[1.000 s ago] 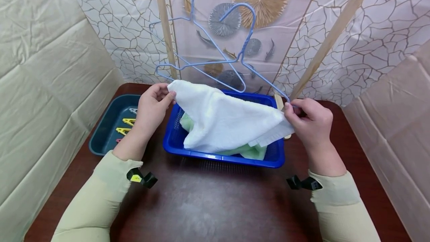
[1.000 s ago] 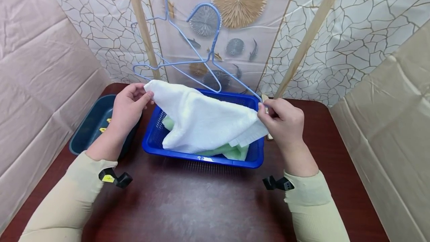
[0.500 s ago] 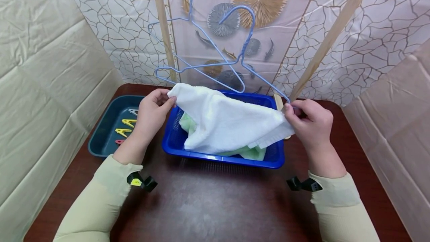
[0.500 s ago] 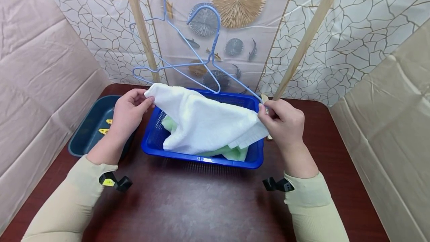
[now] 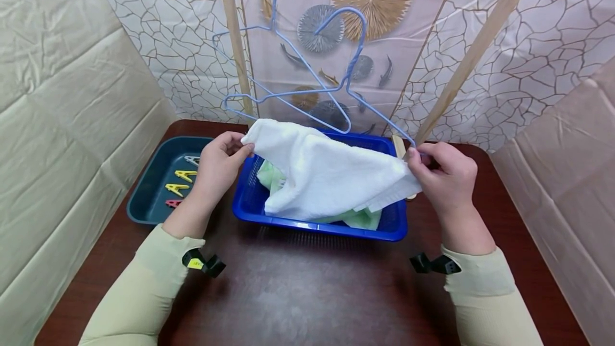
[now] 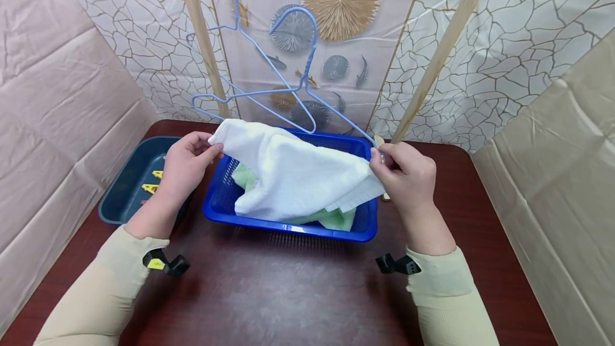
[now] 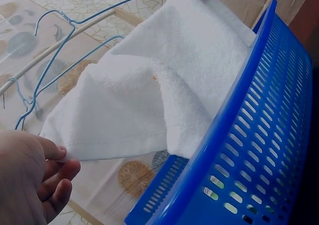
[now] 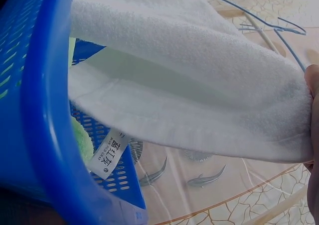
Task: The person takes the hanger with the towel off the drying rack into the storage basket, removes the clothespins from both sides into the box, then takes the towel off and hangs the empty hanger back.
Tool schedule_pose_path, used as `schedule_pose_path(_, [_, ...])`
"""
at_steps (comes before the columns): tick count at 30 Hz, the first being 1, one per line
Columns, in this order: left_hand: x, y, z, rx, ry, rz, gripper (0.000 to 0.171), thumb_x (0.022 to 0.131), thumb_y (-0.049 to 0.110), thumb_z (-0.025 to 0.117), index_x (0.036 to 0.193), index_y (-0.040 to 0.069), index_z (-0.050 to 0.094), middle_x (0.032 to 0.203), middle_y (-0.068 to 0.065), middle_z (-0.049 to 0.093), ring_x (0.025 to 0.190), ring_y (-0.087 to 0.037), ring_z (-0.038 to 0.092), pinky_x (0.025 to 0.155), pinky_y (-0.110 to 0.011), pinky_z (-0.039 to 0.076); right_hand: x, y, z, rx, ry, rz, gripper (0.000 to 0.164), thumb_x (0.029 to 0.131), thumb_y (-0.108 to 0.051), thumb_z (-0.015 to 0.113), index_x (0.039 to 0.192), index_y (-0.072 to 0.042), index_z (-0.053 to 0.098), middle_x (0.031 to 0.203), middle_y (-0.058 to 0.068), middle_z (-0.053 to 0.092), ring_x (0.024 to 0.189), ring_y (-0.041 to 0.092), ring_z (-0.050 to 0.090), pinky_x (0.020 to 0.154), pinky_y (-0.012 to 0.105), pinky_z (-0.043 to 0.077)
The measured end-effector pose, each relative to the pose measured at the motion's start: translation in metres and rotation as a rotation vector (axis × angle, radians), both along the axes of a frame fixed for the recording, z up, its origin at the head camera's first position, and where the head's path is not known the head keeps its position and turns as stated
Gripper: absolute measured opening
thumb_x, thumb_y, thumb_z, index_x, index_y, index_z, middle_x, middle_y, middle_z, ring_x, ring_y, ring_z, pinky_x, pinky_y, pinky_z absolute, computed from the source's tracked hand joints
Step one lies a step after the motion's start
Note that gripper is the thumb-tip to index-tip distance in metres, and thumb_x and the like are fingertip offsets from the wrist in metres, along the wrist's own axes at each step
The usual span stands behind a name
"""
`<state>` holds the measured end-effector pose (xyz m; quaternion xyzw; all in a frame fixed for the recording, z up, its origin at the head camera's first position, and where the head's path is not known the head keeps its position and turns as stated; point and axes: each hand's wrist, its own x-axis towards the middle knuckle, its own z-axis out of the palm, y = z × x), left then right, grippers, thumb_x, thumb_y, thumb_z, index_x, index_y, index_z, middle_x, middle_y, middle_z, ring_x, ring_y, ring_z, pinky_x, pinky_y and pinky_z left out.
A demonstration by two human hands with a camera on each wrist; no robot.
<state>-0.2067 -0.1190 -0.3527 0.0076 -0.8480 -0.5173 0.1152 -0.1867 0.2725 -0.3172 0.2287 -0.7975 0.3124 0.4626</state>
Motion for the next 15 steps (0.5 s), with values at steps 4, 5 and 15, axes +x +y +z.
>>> schedule_pose_path(4, [0.0020, -0.0003, -0.0016, 0.002, -0.020, 0.006, 0.029, 0.084, 0.046, 0.061, 0.102, 0.023, 0.062, 0.088, 0.003, 0.065, 0.084, -0.018, 0.061, 0.070, -0.031, 0.053, -0.0006, 0.0003, -0.0002, 0.000, 0.000, -0.005, 0.018, 0.078, -0.018, 0.064, 0.074, -0.001, 0.069, 0.061, 0.009, 0.056, 0.053, 0.017, 0.043, 0.054, 0.014, 0.034])
schedule_pose_path(5, [0.0025, -0.0004, -0.0021, 0.002, -0.024, 0.007, 0.030, 0.084, 0.046, 0.061, 0.102, 0.023, 0.062, 0.088, 0.003, 0.065, 0.084, -0.019, 0.061, 0.069, -0.031, 0.053, -0.0008, 0.0004, -0.0003, 0.002, 0.000, -0.007, 0.018, 0.078, -0.018, 0.064, 0.074, -0.001, 0.069, 0.061, 0.009, 0.056, 0.053, 0.018, 0.043, 0.055, 0.014, 0.034])
schedule_pose_path(15, [0.0042, -0.0023, -0.0079, 0.006, -0.051, 0.014, 0.029, 0.084, 0.045, 0.060, 0.103, 0.023, 0.061, 0.088, 0.002, 0.065, 0.084, -0.020, 0.061, 0.068, -0.030, 0.052, 0.0004, 0.0014, -0.0009, -0.015, -0.010, -0.026, 0.020, 0.079, -0.019, 0.065, 0.075, 0.000, 0.070, 0.063, 0.012, 0.060, 0.056, 0.013, 0.044, 0.059, 0.009, 0.035])
